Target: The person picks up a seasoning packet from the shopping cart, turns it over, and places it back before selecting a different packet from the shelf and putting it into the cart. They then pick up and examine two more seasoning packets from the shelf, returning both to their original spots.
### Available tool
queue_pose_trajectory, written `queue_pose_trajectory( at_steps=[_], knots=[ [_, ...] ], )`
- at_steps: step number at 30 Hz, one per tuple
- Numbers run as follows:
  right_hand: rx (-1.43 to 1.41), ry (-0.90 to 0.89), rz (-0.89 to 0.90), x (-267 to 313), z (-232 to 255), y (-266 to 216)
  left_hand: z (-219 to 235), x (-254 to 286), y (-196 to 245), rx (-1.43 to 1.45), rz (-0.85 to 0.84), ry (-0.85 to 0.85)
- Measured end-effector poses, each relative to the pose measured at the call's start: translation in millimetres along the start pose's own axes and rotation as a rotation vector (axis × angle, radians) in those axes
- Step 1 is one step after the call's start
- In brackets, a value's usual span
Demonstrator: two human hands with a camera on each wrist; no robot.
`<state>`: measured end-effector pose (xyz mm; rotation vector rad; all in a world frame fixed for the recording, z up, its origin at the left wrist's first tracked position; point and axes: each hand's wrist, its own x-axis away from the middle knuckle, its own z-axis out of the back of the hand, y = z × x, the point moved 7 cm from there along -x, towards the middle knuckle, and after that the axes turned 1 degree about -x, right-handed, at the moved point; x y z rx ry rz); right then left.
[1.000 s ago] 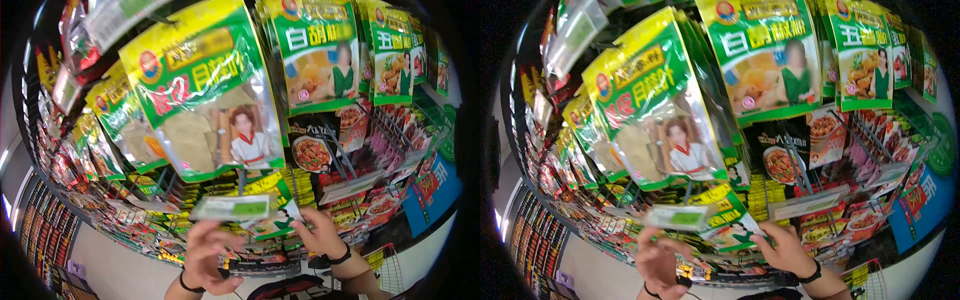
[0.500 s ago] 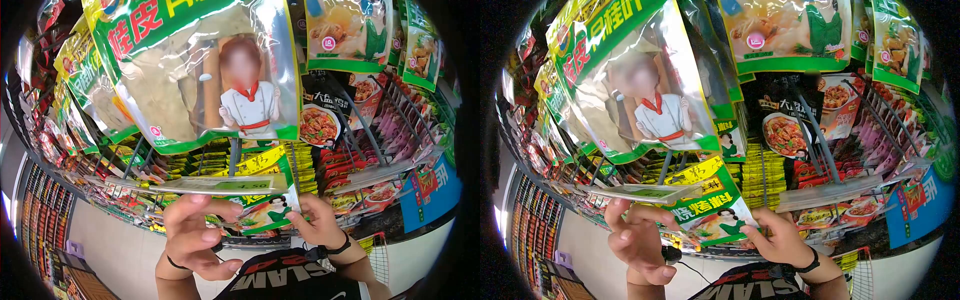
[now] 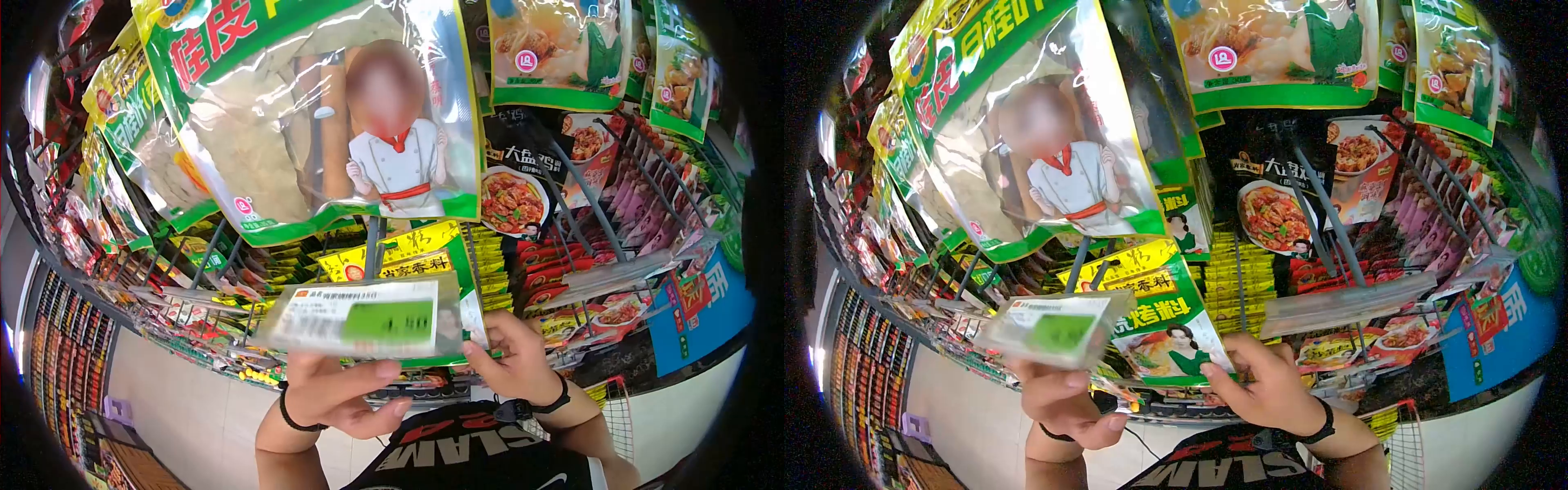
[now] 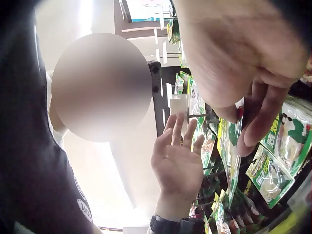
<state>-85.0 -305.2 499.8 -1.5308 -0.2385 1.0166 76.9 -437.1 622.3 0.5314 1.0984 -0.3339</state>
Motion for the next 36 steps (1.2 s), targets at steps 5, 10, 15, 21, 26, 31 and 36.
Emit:
queue_pose_trajectory(
  at_steps=[5,10,15,21,26,31,36],
  knots=[
    [0.056,-0.073,-0.007,-1,-5,-9,-20,-3,-1,-0.207,-0.004,-0.269],
    [0.129,-0.185,-0.023,-2,-6,-23,-40,-10,-17,-0.461,0.016,-0.375],
    [0.122,-0.201,-0.046,5,-5,-23,-59,-15,-31,-0.620,-0.083,-0.461],
    [0.082,-0.188,0.057,23,8,-18,-63,-33,-35,-0.566,0.021,-0.444],
    [0.048,-0.222,0.121,42,17,-27,-71,-39,-52,-0.710,0.084,-0.551],
    [0.067,-0.236,0.197,57,22,-35,-78,-52,-54,-0.674,0.119,-0.572],
    [0.106,-0.224,0.248,71,24,-40,-83,-57,-59,-0.692,0.046,-0.556]
  ],
)
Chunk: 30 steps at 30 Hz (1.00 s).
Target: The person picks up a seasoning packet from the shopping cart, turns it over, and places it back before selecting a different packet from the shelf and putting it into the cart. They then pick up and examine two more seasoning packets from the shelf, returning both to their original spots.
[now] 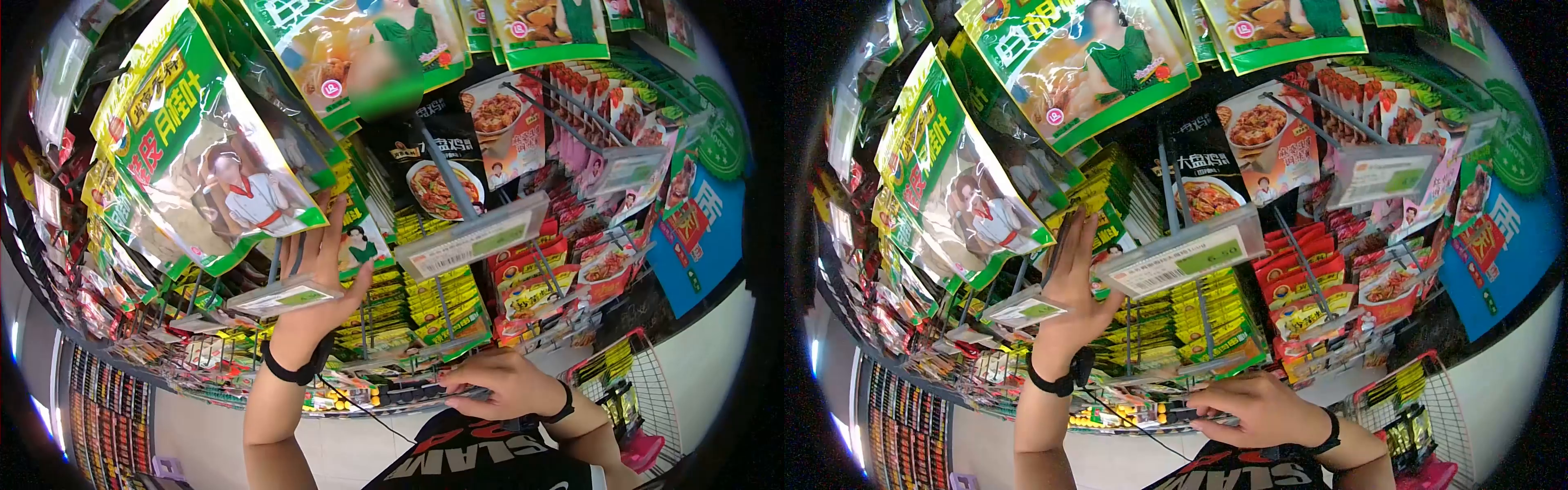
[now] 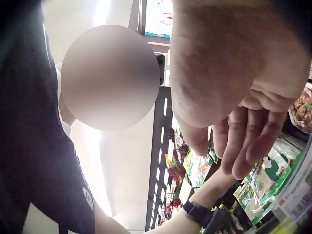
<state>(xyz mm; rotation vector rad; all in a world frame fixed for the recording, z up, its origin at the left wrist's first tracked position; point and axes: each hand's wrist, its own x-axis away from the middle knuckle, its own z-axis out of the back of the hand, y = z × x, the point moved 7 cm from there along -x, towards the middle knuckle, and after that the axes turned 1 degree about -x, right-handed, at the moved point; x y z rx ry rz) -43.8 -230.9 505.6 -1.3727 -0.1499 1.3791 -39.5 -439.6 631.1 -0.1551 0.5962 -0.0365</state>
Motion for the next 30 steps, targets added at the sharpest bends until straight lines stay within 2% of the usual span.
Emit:
queue_pose_trajectory(
  at_steps=[6,11,14,15,18,20,22,23,25,27,30],
  knots=[
    [0.021,0.032,0.044,15,-4,-13,-4,-2,-3,-0.052,-0.009,0.005],
    [0.028,0.013,0.030,24,-7,-32,-8,5,-8,0.003,0.064,-0.035],
    [0.012,0.001,0.019,29,-17,-39,0,23,2,-0.070,0.001,-0.057],
    [0.017,-0.021,0.006,29,-22,-43,12,31,13,-0.083,-0.049,0.011],
    [0.029,-0.072,-0.029,36,-37,-50,24,55,26,0.342,-0.023,-0.181],
    [0.039,-0.072,-0.031,40,-46,-55,53,75,59,0.728,-0.090,-0.313],
    [0.041,-0.066,-0.063,48,-56,-57,97,103,89,1.199,-0.280,-0.332],
    [0.040,-0.069,-0.083,52,-60,-58,113,119,100,1.391,-0.310,-0.335],
    [0.070,-0.101,-0.133,61,-71,-60,155,142,123,1.734,-0.401,-0.292],
    [0.084,-0.135,-0.225,77,-86,-60,176,162,148,2.036,-0.538,-0.025],
    [0.084,-0.167,-0.327,102,-100,-70,189,191,161,2.383,-0.471,0.242]
  ],
)
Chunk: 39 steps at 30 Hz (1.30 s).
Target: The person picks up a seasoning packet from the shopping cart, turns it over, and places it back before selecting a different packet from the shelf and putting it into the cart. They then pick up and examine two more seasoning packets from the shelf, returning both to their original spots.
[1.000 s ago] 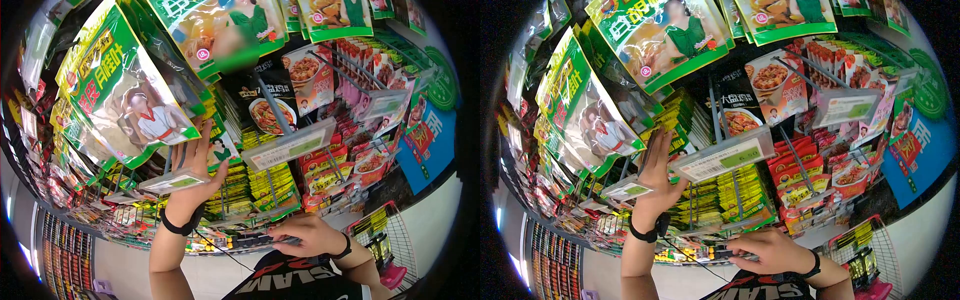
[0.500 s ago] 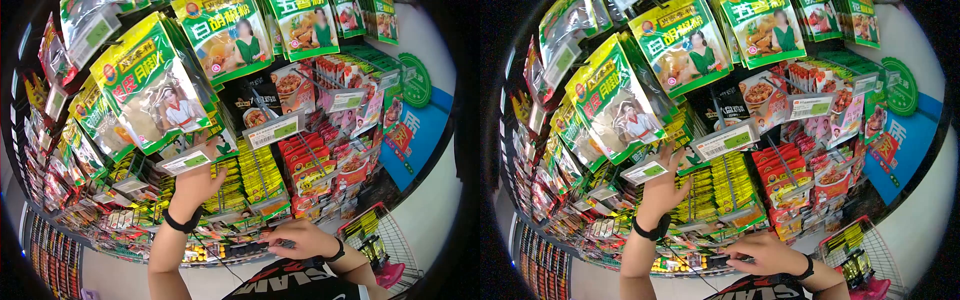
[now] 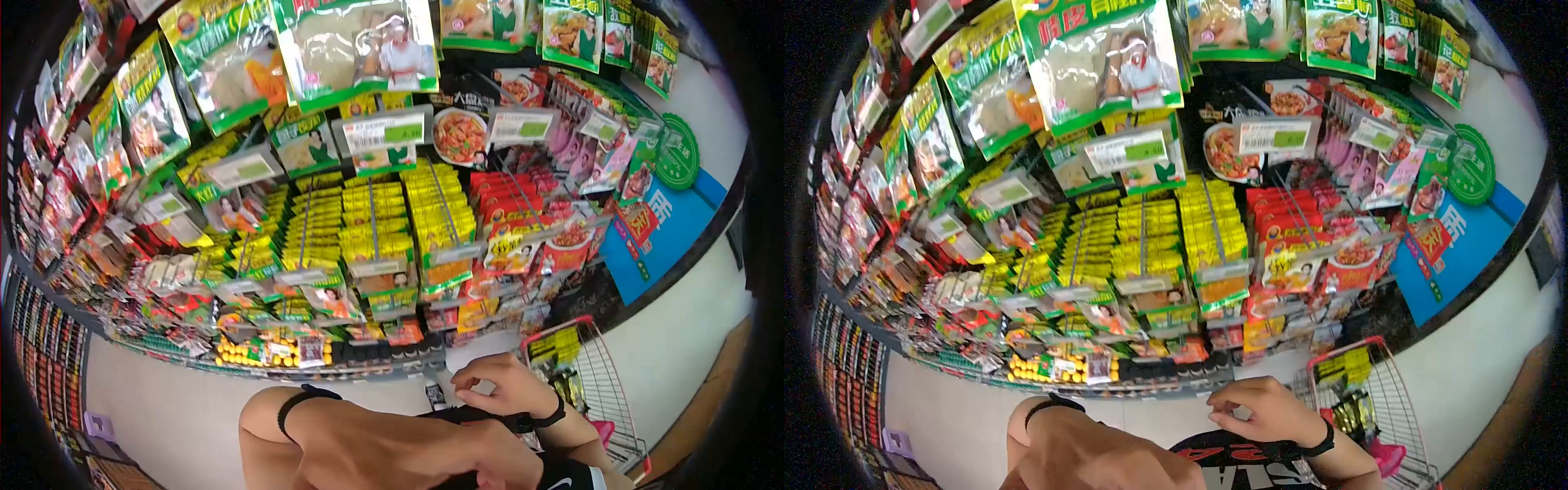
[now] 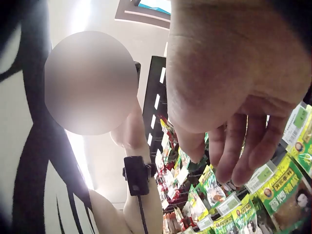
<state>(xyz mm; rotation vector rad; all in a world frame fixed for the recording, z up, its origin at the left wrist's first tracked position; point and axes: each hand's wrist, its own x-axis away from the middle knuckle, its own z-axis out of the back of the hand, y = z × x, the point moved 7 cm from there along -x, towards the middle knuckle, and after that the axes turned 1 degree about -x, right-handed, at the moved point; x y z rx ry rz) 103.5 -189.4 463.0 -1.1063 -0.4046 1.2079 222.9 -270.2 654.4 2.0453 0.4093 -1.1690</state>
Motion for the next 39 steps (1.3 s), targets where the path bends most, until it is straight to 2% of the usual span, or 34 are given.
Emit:
queue_pose_trajectory(
  at_steps=[1,5,8,11,12,14,15,17,18,21,23,25,26,28,29,33,36,37,39],
  knots=[
    [0.005,0.004,-0.033,9,-5,-1,0,11,-10,0.059,-0.094,-0.076],
    [0.015,-0.005,-0.202,43,-21,-5,-8,33,-12,0.070,-0.278,-0.199],
    [0.063,-0.007,-0.252,78,-30,-2,-19,48,-14,0.114,-0.298,-0.264],
    [0.112,0.045,-0.324,103,-31,-5,-21,53,-24,0.155,-0.343,-0.111],
    [0.107,0.049,-0.326,111,-31,-3,-25,52,-27,0.178,-0.311,0.000],
    [0.103,0.074,-0.326,124,-29,-1,-23,51,-45,0.233,-0.036,-0.011],
    [0.098,0.096,-0.328,127,-28,-1,-8,56,-53,0.268,0.199,-0.143],
    [0.093,0.133,-0.292,132,-26,1,10,65,-68,0.242,0.411,-0.167],
    [0.092,0.156,-0.276,136,-24,4,16,74,-70,0.177,0.399,-0.050],
    [0.088,0.165,-0.298,149,-23,23,45,116,-120,-0.022,0.511,0.268],
    [0.082,0.195,-0.325,161,-15,43,64,155,-159,-0.272,0.571,0.269],
    [0.038,0.202,-0.393,184,-12,79,67,184,-196,-0.226,0.660,0.396],
    [0.105,0.193,-0.460,198,-7,97,67,195,-212,-0.210,0.700,0.465],
    [0.230,0.161,-0.587,225,6,128,61,208,-242,-0.213,0.792,0.454],
    [0.271,0.069,-0.700,241,10,146,61,212,-256,-0.223,0.835,0.451],
    [0.217,0.115,-0.800,295,38,210,59,205,-310,-0.423,0.914,0.162],
    [0.222,0.176,-0.840,338,54,270,50,184,-363,-0.472,1.057,0.017],
    [0.079,0.138,-1.004,340,79,271,46,177,-385,-0.497,1.076,-0.076],
    [0.014,0.370,-0.928,369,92,324,38,176,-429,-0.552,1.177,-0.223]
  ],
)
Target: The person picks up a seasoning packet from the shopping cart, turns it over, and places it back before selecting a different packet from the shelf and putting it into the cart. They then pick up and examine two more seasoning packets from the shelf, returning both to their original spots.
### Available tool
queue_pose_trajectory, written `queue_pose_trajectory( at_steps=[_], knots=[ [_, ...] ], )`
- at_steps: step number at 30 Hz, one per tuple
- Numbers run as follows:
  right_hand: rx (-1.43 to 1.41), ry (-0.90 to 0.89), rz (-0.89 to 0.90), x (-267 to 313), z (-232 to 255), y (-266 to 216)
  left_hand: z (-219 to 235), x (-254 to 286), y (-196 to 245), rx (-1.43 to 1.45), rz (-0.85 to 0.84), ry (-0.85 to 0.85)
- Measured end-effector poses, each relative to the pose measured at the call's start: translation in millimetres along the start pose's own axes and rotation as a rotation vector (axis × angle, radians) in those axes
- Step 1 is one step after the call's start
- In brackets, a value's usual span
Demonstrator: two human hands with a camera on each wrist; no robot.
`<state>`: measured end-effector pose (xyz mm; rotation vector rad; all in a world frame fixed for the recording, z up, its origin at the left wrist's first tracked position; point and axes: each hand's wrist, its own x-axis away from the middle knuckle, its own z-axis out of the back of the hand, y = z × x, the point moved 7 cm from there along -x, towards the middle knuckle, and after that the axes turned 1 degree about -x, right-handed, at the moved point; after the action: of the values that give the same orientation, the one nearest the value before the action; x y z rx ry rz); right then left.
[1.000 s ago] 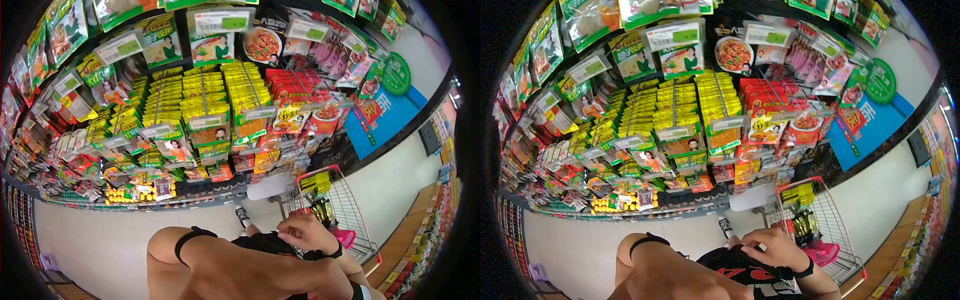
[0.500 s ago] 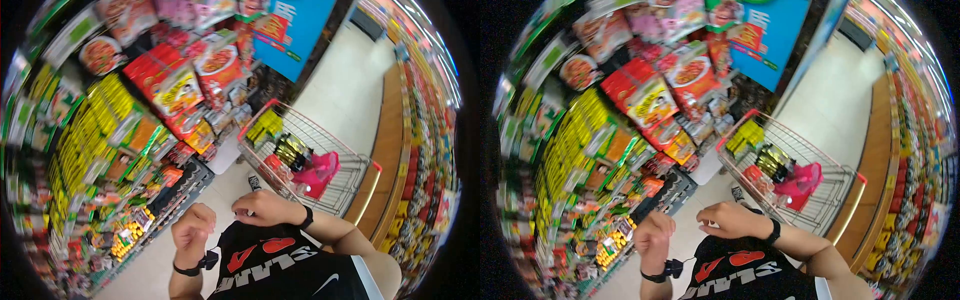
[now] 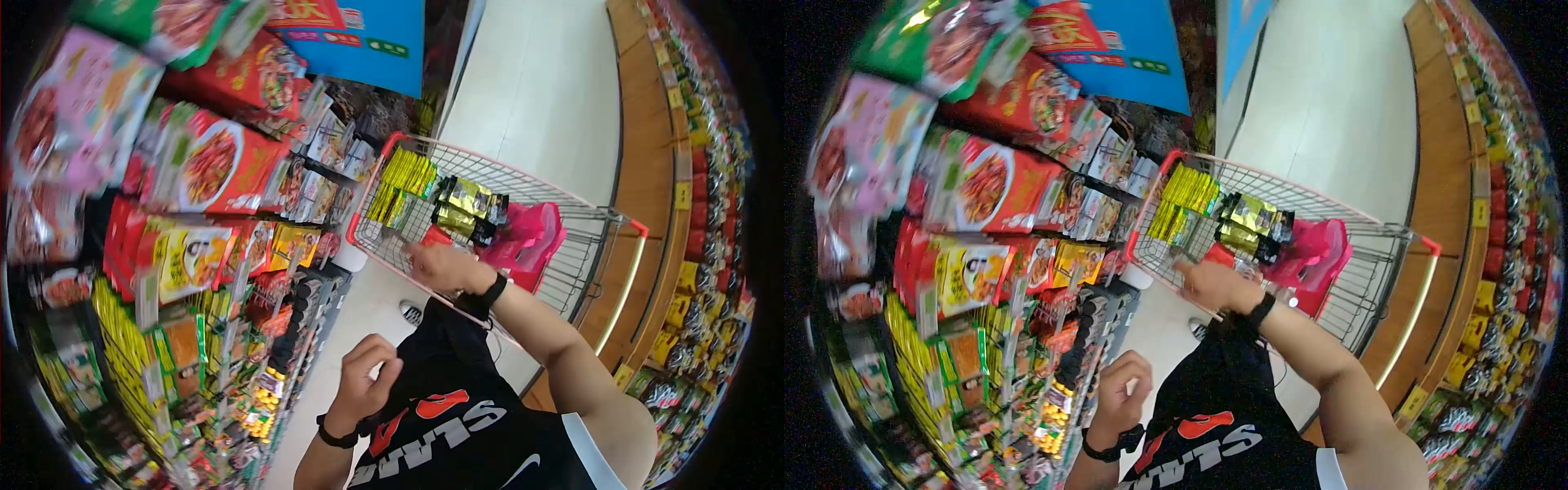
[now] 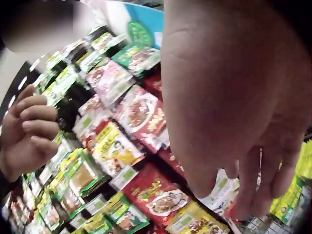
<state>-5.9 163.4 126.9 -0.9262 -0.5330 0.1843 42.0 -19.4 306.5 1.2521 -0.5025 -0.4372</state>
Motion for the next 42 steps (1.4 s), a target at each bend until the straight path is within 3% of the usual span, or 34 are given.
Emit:
queue_pose_trajectory(
  at_steps=[1,3,5,7,10,14,17,18,22,26,30,33,37,39,40,42],
  knots=[
    [-0.074,0.121,0.054,-14,7,25,-11,-18,-4,-0.051,0.022,-0.051],
    [-0.338,0.232,-0.075,-39,22,76,-31,-41,-16,-0.102,0.090,-0.172],
    [-0.281,0.405,-0.129,-68,21,143,-51,-61,-25,-0.130,0.110,-0.256],
    [-0.342,0.450,-0.298,-88,26,186,-66,-69,-38,-0.152,0.190,-0.339],
    [-0.318,0.497,-0.386,-111,9,243,-86,-78,-53,-0.202,0.285,-0.452],
    [-0.179,0.600,-0.326,-129,-12,261,-92,-95,-60,-0.290,0.267,-0.539],
    [-0.169,0.550,-0.357,-135,-13,262,-83,-107,-72,-0.288,0.295,-0.480],
    [-0.217,0.453,-0.445,-138,-11,262,-80,-112,-73,-0.288,0.321,-0.453],
    [-0.161,0.345,-0.594,-142,-1,256,-69,-120,-80,-0.294,0.365,-0.413],
    [-0.050,0.288,-0.571,-149,-7,257,-61,-115,-87,-0.305,0.335,-0.391],
    [0.011,0.474,-0.453,-151,-17,264,-60,-102,-88,-0.300,0.283,-0.391],
    [-0.026,0.610,-0.373,-139,0,242,-55,-90,-81,-0.285,0.236,-0.360],
    [-0.020,0.744,-0.168,-94,35,149,-34,-50,-79,-0.281,0.180,-0.278],
    [0.003,0.580,-0.209,-68,41,91,-19,-26,-89,-0.244,0.195,-0.222],
    [0.013,0.543,-0.139,-50,45,49,-11,-6,-101,-0.294,0.175,-0.199],
    [-0.051,0.405,0.087,-11,42,-50,6,33,-133,0.019,0.263,-0.075]
  ],
)
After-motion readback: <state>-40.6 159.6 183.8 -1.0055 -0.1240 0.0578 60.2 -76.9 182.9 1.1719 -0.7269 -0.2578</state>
